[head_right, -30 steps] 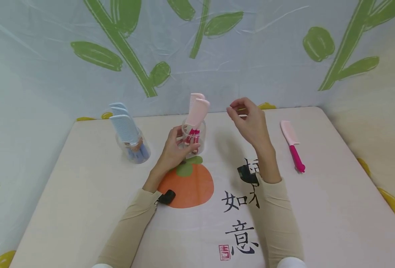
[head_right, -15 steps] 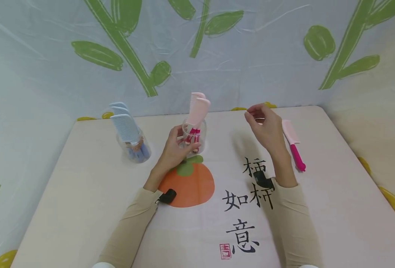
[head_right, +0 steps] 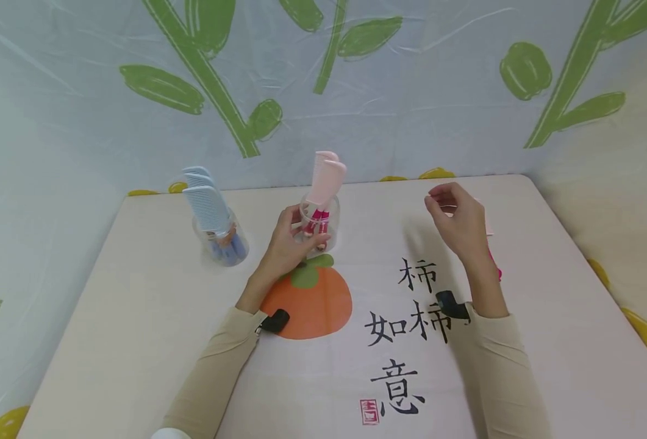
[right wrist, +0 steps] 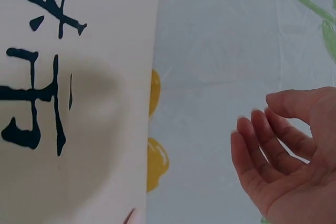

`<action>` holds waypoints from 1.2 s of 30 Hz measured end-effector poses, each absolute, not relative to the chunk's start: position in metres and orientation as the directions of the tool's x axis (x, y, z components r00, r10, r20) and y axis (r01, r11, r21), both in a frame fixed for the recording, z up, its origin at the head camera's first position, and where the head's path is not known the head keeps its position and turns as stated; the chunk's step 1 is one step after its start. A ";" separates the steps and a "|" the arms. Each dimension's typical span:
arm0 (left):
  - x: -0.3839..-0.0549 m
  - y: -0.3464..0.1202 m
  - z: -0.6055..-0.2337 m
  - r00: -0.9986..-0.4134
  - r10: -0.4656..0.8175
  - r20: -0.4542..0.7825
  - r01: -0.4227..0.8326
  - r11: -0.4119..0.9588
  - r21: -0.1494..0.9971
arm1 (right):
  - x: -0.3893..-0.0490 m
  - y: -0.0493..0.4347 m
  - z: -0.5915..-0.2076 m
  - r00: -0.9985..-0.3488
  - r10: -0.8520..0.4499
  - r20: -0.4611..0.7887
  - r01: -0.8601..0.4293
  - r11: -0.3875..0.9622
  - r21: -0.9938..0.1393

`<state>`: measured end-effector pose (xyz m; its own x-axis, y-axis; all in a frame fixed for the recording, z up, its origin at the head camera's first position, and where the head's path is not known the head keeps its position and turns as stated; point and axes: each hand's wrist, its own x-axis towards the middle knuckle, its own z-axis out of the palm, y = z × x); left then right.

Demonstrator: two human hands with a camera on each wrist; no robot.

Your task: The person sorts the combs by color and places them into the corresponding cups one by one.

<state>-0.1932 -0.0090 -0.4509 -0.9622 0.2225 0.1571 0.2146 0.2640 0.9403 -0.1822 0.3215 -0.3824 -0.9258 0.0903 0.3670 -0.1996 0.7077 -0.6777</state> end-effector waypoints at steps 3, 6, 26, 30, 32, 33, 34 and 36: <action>-0.194 -0.009 -0.451 -0.962 0.222 0.161 0.218 0.263 0.940 | -0.181 0.329 -0.386 -0.928 0.094 0.360 -0.187 0.720 -0.668; -0.193 -0.010 -0.451 -0.962 0.223 0.159 0.216 0.260 0.941 | -0.178 0.335 -0.389 -0.931 0.100 0.351 -0.172 0.730 -0.662; -0.193 -0.010 -0.451 -0.965 0.219 0.147 0.204 0.269 0.941 | -0.167 0.374 -0.406 -0.991 0.069 0.113 -0.015 0.789 -0.614; -0.192 -0.010 -0.451 -0.965 0.218 0.143 0.199 0.264 0.944 | -0.166 0.380 -0.411 -0.993 0.067 0.098 -0.005 0.800 -0.600; -0.192 -0.010 -0.451 -0.965 0.216 0.145 0.201 0.267 0.943 | -0.166 0.384 -0.413 -0.994 0.070 0.089 0.004 0.807 -0.590; -0.193 -0.010 -0.452 -0.965 0.217 0.147 0.204 0.268 0.942 | -0.165 0.386 -0.414 -0.994 0.072 0.083 0.010 0.811 -0.585; -0.193 -0.010 -0.452 -0.965 0.217 0.147 0.204 0.269 0.941 | -0.165 0.387 -0.415 -0.994 0.077 0.074 0.021 0.817 -0.576; -0.193 -0.010 -0.452 -0.964 0.218 0.150 0.207 0.268 0.941 | -0.164 0.390 -0.416 -0.995 0.087 0.054 0.041 0.823 -0.567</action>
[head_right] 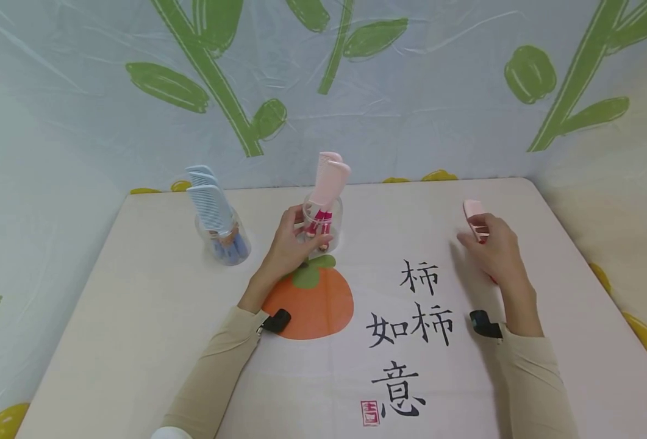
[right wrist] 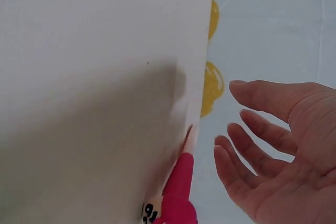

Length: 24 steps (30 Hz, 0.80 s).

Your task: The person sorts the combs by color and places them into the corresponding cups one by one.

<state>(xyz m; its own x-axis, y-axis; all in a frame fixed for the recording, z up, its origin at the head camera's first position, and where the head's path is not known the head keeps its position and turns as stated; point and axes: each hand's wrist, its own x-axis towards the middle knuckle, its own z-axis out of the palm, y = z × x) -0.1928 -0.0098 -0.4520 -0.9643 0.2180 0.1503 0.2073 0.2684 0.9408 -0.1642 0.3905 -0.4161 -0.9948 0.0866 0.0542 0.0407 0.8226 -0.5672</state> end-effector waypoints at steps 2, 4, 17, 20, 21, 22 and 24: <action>-0.193 -0.010 -0.452 -0.964 0.220 0.151 0.209 0.269 0.940 | -0.163 0.394 -0.417 -0.995 0.099 0.032 0.064 0.826 -0.560; -0.192 -0.010 -0.452 -0.964 0.219 0.151 0.209 0.271 0.940 | -0.161 0.396 -0.418 -0.994 0.108 0.015 0.082 0.828 -0.555; -0.193 -0.010 -0.451 -0.964 0.220 0.148 0.207 0.275 0.939 | -0.157 0.411 -0.422 -0.993 0.110 -0.034 0.111 0.825 -0.554; -0.193 -0.010 -0.451 -0.965 0.220 0.141 0.199 0.270 0.942 | -0.157 0.412 -0.423 -0.991 0.126 -0.047 0.131 0.827 -0.546; -0.193 -0.010 -0.451 -0.966 0.220 0.138 0.196 0.268 0.943 | -0.158 0.413 -0.424 -0.991 0.129 -0.045 0.132 0.830 -0.542; -0.193 -0.010 -0.451 -0.966 0.219 0.137 0.194 0.267 0.944 | -0.158 0.414 -0.425 -0.990 0.131 -0.044 0.134 0.831 -0.539; -0.193 -0.010 -0.451 -0.966 0.218 0.136 0.193 0.264 0.945 | -0.159 0.415 -0.425 -0.990 0.137 -0.042 0.138 0.833 -0.536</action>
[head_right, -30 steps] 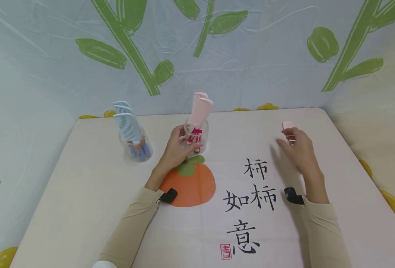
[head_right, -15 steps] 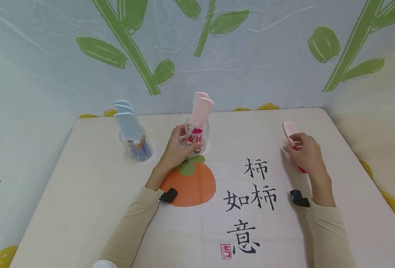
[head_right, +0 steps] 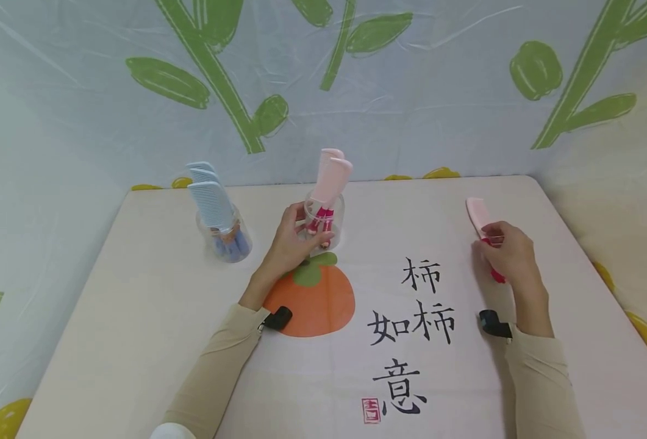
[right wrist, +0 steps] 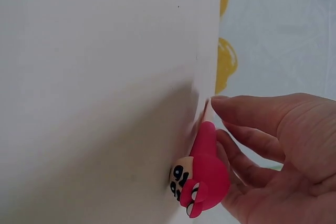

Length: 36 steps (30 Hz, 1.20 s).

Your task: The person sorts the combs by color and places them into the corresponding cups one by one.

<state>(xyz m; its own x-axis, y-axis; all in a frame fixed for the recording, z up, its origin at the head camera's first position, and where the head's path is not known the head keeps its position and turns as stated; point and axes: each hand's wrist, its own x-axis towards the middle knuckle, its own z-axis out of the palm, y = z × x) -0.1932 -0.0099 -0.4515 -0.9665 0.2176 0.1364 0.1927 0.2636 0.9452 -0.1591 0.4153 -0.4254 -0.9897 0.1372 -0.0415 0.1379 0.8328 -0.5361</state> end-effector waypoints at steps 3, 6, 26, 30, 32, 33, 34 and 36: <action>-0.193 -0.010 -0.451 -0.967 0.215 0.138 0.194 0.266 0.944 | -0.161 0.417 -0.425 -0.988 0.151 -0.043 0.149 0.826 -0.544; -0.193 -0.010 -0.451 -0.966 0.216 0.142 0.198 0.265 0.944 | -0.162 0.416 -0.425 -0.984 0.171 -0.058 0.174 0.812 -0.557; -0.192 -0.010 -0.451 -0.965 0.219 0.147 0.203 0.263 0.943 | -0.167 0.416 -0.425 -0.960 0.266 -0.089 0.270 0.790 -0.550; -0.193 -0.010 -0.451 -0.963 0.223 0.150 0.208 0.263 0.942 | -0.167 0.414 -0.422 -0.957 0.279 -0.076 0.273 0.785 -0.556; -0.193 -0.010 -0.451 -0.963 0.224 0.150 0.208 0.262 0.943 | -0.167 0.413 -0.421 -0.953 0.290 -0.082 0.285 0.778 -0.559; -0.193 -0.010 -0.451 -0.963 0.224 0.150 0.207 0.260 0.943 | -0.167 0.412 -0.421 -0.951 0.297 -0.088 0.294 0.773 -0.562; -0.193 -0.010 -0.451 -0.963 0.224 0.151 0.208 0.262 0.942 | -0.168 0.412 -0.420 -0.947 0.304 -0.101 0.306 0.763 -0.569; -0.193 -0.010 -0.451 -0.963 0.224 0.150 0.208 0.264 0.942 | -0.169 0.411 -0.419 -0.942 0.314 -0.119 0.323 0.748 -0.580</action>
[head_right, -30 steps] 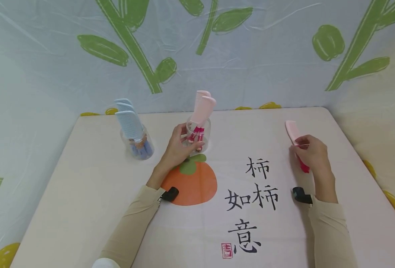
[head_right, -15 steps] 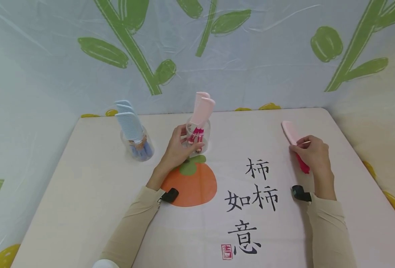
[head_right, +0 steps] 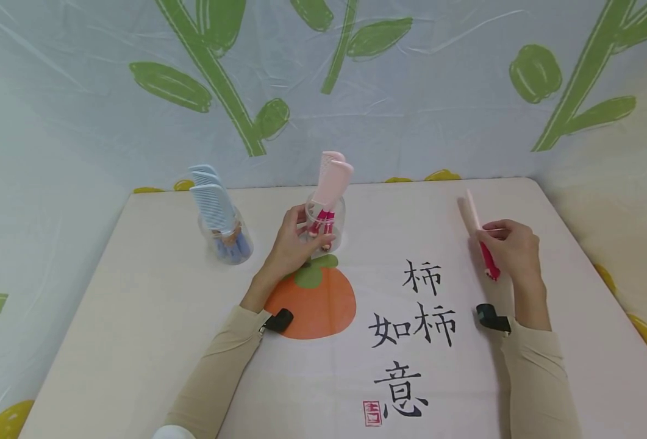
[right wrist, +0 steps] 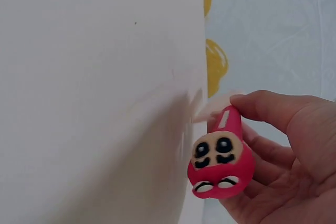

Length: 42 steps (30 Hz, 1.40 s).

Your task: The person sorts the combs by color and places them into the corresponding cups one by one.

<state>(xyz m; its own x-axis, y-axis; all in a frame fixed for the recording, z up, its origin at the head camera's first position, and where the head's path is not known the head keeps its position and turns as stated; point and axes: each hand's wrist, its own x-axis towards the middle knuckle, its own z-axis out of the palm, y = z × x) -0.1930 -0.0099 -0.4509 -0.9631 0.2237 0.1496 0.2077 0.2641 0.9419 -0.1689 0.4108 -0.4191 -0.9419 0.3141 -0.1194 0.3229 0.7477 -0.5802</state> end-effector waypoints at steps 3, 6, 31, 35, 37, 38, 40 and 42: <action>-0.193 -0.010 -0.450 -0.964 0.222 0.147 0.206 0.272 0.940 | -0.171 0.411 -0.419 -0.940 0.320 -0.122 0.326 0.729 -0.602; -0.192 -0.010 -0.450 -0.965 0.219 0.143 0.202 0.279 0.939 | -0.173 0.411 -0.421 -0.942 0.314 -0.116 0.313 0.703 -0.639; -0.192 -0.010 -0.451 -0.963 0.223 0.149 0.206 0.255 0.945 | -0.176 0.392 -0.414 -0.964 0.223 -0.148 0.252 0.572 -0.781; -0.193 -0.010 -0.451 -0.962 0.226 0.155 0.211 0.246 0.946 | -0.176 0.389 -0.412 -0.970 0.196 -0.143 0.229 0.546 -0.806; -0.193 -0.010 -0.451 -0.962 0.227 0.154 0.209 0.244 0.947 | -0.176 0.388 -0.410 -0.971 0.181 -0.153 0.228 0.531 -0.816; -0.193 -0.011 -0.451 -0.962 0.227 0.153 0.209 0.246 0.946 | -0.176 0.387 -0.410 -0.971 0.177 -0.160 0.230 0.523 -0.820; -0.194 -0.011 -0.452 -0.962 0.227 0.150 0.207 0.252 0.945 | -0.176 0.385 -0.408 -0.972 0.167 -0.163 0.227 0.513 -0.828; -0.194 -0.011 -0.452 -0.962 0.227 0.152 0.210 0.258 0.943 | -0.175 0.382 -0.405 -0.977 0.157 -0.144 0.205 0.510 -0.835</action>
<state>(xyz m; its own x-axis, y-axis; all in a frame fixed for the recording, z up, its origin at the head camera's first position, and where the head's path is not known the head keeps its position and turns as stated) -0.1939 -0.0110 -0.4520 -0.9620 0.2268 0.1521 0.2099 0.2578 0.9431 -0.1755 0.3822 -0.4052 -0.9771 0.1573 -0.1436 0.2049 0.5105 -0.8351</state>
